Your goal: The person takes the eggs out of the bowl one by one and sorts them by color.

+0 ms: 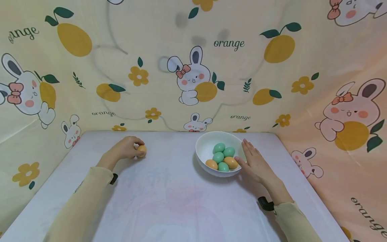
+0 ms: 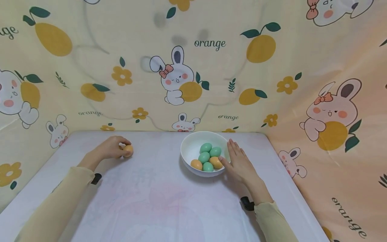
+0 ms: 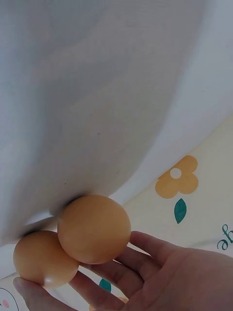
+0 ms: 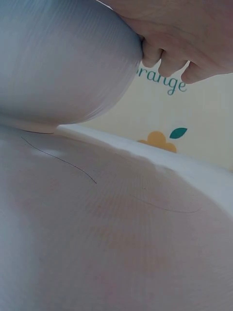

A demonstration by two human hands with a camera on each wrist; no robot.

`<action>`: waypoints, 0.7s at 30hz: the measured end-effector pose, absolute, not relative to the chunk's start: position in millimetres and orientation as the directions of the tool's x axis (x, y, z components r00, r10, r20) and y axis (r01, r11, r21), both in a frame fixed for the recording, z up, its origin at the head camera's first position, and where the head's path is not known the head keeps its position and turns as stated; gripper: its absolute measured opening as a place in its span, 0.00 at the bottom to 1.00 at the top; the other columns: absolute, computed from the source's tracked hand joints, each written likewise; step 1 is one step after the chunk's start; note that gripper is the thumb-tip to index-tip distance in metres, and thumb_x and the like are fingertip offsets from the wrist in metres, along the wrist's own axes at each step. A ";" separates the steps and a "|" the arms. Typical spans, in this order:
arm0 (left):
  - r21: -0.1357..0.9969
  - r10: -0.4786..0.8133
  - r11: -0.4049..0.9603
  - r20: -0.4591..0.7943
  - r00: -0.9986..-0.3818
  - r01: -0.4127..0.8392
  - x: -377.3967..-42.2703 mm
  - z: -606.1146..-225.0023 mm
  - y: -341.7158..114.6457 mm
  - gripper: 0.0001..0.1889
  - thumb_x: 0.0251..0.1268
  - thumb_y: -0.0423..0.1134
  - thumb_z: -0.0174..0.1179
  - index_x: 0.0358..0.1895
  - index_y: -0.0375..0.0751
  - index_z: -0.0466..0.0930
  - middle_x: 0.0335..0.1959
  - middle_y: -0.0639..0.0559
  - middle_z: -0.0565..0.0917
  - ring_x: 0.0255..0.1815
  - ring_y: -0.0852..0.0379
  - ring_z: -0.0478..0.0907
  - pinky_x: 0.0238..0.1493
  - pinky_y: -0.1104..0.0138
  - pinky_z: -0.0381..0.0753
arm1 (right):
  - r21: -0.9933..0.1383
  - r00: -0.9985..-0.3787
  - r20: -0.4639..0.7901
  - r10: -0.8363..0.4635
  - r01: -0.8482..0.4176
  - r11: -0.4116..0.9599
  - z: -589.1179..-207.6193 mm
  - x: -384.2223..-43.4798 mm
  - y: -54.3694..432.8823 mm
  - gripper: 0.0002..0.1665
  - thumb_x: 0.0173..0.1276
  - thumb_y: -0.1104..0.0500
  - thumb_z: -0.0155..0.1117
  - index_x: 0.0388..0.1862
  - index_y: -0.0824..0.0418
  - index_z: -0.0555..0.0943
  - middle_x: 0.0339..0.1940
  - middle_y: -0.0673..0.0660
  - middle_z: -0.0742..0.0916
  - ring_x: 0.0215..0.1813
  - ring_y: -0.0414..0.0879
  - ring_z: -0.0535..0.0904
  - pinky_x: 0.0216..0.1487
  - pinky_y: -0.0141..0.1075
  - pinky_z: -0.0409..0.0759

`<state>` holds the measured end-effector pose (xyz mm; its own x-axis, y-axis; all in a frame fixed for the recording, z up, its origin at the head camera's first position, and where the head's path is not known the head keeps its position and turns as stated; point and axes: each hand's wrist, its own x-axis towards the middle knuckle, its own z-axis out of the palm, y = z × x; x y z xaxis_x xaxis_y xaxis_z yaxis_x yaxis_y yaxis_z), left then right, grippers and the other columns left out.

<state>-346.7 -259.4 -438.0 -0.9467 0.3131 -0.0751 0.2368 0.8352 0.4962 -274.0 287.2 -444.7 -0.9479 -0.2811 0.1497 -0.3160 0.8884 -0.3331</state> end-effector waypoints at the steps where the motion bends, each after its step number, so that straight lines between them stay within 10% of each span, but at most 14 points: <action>1: 0.495 0.316 0.835 -0.074 -0.946 0.240 -346.6 -437.8 -259.6 0.27 0.64 0.48 0.74 0.61 0.35 0.83 0.58 0.40 0.84 0.51 0.46 0.77 0.57 0.50 0.80 | -0.333 -0.948 0.149 -0.281 -0.316 0.888 -444.5 -274.0 287.2 0.54 0.81 0.31 0.43 0.85 0.70 0.46 0.87 0.66 0.50 0.86 0.65 0.44 0.82 0.62 0.45; 21: 0.496 0.315 0.833 -0.062 -0.947 0.244 -344.4 -435.4 -259.1 0.30 0.65 0.50 0.72 0.65 0.36 0.81 0.66 0.32 0.78 0.60 0.37 0.78 0.64 0.41 0.75 | -0.330 -0.953 0.137 -0.269 -0.300 0.895 -443.2 -273.7 286.5 0.54 0.81 0.31 0.43 0.85 0.69 0.45 0.87 0.65 0.49 0.86 0.64 0.43 0.82 0.61 0.44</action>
<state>-344.4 -259.1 -435.4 -0.9471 0.3147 -0.0624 0.2443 0.8334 0.4957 -273.7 286.5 -443.2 -0.9533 -0.2692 0.1366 -0.3000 0.8952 -0.3296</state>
